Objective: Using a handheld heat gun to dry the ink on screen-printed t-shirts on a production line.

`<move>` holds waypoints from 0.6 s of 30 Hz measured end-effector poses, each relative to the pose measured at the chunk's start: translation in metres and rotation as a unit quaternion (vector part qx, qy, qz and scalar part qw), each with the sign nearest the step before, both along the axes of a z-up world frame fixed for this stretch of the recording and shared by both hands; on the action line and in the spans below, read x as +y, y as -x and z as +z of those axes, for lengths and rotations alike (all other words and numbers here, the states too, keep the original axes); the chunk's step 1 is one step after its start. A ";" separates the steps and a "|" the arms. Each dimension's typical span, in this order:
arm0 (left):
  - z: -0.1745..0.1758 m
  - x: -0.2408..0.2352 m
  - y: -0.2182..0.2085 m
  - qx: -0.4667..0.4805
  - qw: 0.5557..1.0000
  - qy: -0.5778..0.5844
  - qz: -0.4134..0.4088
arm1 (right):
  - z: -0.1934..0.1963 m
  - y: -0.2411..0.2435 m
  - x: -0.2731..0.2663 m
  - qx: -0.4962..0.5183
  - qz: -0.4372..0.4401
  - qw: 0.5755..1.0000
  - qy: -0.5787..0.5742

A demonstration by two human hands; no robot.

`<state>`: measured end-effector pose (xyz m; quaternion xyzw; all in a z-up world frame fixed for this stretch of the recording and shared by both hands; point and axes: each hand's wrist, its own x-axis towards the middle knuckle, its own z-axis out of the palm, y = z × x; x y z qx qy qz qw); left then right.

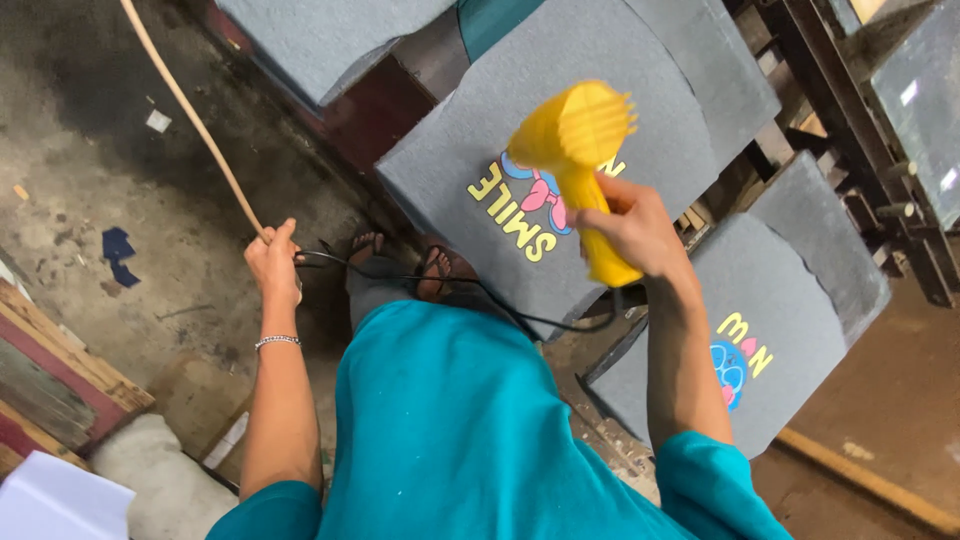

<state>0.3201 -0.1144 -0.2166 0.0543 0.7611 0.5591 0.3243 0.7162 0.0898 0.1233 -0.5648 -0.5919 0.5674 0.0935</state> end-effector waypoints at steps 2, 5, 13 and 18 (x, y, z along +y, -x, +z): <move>-0.013 0.002 0.012 0.005 1.000 0.017 -0.018 | -0.022 -0.014 0.010 -0.007 -0.027 0.999 -0.014; -0.023 0.012 0.036 0.006 0.999 0.039 -0.032 | 0.004 -0.001 0.004 -0.013 -0.056 0.998 -0.004; -0.021 0.027 0.095 0.004 0.994 0.066 -0.090 | 0.010 0.039 -0.007 -0.002 -0.103 0.994 -0.030; -0.022 0.034 0.127 0.003 0.995 0.051 -0.082 | 0.042 0.054 -0.037 -0.084 -0.074 0.992 0.061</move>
